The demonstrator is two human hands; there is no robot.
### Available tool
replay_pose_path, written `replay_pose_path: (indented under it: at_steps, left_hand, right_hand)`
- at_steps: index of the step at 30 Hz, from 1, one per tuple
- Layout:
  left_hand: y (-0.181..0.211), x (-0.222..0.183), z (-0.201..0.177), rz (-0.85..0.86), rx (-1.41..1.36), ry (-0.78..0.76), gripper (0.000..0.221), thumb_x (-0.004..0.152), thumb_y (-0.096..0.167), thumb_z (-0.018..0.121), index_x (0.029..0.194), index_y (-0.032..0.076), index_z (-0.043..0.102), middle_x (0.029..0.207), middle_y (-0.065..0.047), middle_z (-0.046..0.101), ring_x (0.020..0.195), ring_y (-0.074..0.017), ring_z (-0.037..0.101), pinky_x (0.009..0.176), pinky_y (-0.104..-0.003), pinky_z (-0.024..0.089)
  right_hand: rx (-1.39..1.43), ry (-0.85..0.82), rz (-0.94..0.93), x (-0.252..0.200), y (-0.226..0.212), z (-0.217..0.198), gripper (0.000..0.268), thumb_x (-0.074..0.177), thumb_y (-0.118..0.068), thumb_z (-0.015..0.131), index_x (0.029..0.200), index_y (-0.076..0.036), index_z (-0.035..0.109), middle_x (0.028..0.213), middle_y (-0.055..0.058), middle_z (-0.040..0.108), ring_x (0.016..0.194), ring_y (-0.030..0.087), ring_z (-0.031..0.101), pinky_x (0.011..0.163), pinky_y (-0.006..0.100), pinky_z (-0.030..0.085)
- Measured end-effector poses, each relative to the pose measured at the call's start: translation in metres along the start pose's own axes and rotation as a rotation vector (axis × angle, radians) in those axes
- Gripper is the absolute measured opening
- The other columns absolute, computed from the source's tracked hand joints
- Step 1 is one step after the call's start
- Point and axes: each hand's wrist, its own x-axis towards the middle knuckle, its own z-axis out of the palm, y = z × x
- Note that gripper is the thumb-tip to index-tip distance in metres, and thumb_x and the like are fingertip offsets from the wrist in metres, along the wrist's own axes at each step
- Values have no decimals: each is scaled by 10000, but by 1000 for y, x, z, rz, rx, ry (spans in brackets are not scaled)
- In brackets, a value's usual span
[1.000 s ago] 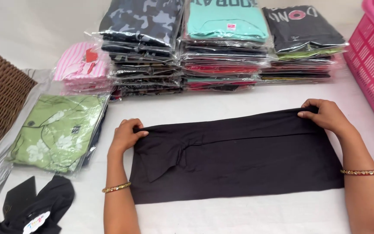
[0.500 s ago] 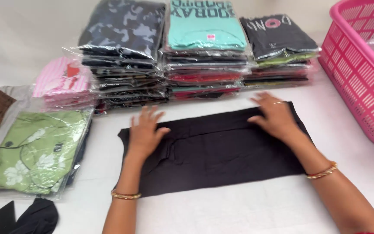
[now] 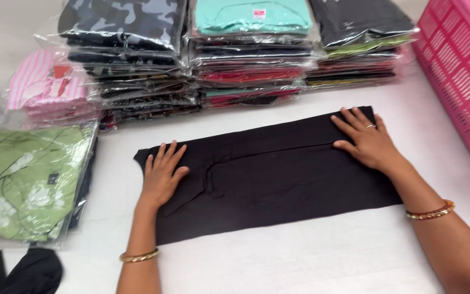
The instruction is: The person folds a green floral shirt and a black t-shirt on a white table. They place each folded item into a clear plastic bag and stack the packaged clothes with other pre-packaged items.
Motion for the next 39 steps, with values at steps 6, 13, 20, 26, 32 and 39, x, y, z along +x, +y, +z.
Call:
replay_pose_path:
  at_steps: [6, 13, 20, 26, 32, 39]
  left_hand:
    - [42, 5, -10, 21, 229, 146, 729, 949, 634, 491, 1577, 285, 373, 1690, -46, 240, 1567, -303, 136, 1201, -635, 89]
    - [55, 8, 2, 11, 198, -77, 810, 910, 734, 419, 1599, 336, 271, 1695, 8, 186, 1566, -265, 103, 1222, -607, 81]
    - [-9, 0, -11, -352, 213, -60, 822, 888, 777, 348, 1603, 390, 232, 1702, 30, 144, 1570, -235, 57, 1210, -623, 50]
    - [6, -3, -21, -376, 378, 34, 841, 900, 790, 369, 1598, 329, 276, 1696, -23, 161, 1563, -253, 46, 1202, -639, 28]
    - [54, 5, -9, -17, 132, 155, 767, 942, 702, 414, 1597, 313, 326, 1694, -45, 222, 1573, -280, 117, 1214, -626, 83]
    - [22, 10, 17, -10, 236, 45, 754, 919, 687, 427, 1580, 338, 332, 1681, 17, 230, 1551, -234, 161, 1197, -611, 134]
  right_hand:
    - [-83, 132, -22, 0, -26, -8, 741, 906, -649, 447, 1567, -337, 330, 1683, 31, 221, 1561, 280, 143, 1183, 658, 79]
    - [-45, 35, -125, 3, -21, 17, 778, 893, -682, 418, 1579, -341, 281, 1673, 17, 199, 1540, 259, 137, 1168, 660, 92]
    - [-106, -25, 105, 5, 22, 10, 770, 897, -707, 381, 1586, -386, 253, 1697, -51, 178, 1555, 214, 120, 1175, 658, 113]
    - [-124, 51, 151, 5, 10, 7, 768, 893, -711, 403, 1577, -379, 288, 1690, -16, 202, 1569, 247, 110, 1166, 699, 103]
    - [-141, 21, -47, 4, -10, 13, 788, 904, -674, 468, 1587, -321, 295, 1684, 33, 194, 1560, 281, 97, 1154, 703, 76]
    - [17, -88, 193, -3, 19, -19, 708, 958, -609, 449, 1591, -335, 289, 1704, -19, 171, 1572, 225, 85, 1214, 632, 46]
